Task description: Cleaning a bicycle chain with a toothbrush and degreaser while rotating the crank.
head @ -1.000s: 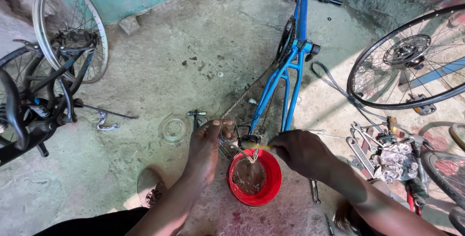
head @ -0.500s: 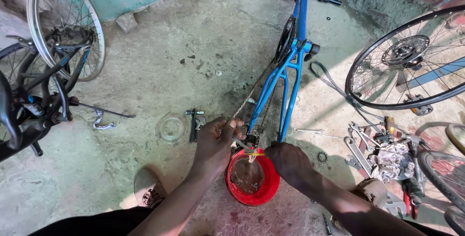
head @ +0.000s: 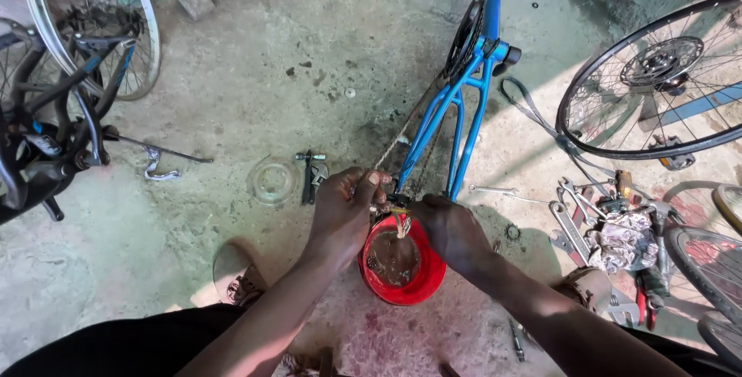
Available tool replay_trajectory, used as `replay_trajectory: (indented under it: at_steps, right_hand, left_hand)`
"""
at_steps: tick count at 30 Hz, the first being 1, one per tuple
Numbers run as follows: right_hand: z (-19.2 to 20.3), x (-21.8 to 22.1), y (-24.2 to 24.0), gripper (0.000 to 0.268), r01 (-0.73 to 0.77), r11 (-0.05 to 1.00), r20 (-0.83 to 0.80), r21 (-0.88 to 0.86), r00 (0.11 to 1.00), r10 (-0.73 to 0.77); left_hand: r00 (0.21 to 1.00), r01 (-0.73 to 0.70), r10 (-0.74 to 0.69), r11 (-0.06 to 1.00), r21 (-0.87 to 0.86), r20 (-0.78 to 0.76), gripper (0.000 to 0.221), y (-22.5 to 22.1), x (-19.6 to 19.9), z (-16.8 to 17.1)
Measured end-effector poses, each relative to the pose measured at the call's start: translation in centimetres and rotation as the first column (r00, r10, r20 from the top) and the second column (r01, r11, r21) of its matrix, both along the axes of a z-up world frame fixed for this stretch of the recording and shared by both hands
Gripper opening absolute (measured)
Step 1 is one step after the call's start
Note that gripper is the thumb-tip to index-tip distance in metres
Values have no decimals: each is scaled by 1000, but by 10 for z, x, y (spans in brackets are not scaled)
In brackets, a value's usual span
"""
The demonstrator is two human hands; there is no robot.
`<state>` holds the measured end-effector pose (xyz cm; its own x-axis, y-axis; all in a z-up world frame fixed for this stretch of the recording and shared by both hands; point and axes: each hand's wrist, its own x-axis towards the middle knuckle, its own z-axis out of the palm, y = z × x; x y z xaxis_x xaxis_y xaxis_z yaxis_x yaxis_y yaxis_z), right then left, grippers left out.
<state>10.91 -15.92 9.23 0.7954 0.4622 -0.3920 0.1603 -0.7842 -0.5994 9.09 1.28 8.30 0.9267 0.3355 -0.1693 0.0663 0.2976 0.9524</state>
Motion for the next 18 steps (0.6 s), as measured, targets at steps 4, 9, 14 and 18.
replay_trajectory:
  at_steps: [4,9,14,18]
  right_hand:
    - [-82,7,-27,46,-46,996,61,-74,997,51]
    - [-34,3,-11,51,-92,995,105,27,990,89]
    - [-159,5,-69,42,-92,982,128,-165,985,113]
    - [-89,25,-37,37,-348,933,217,-90,907,360]
  left_hand:
    - [999,12,-11,1000,20,-36,23,3,3,15]
    - [992,13,-6,998,56,-125,26,3,-1,14]
    - [974,91,-44,975,205,-222,29,12,7,15]
    - [982,61,-25,980,191,-185,29,11,-1,23]
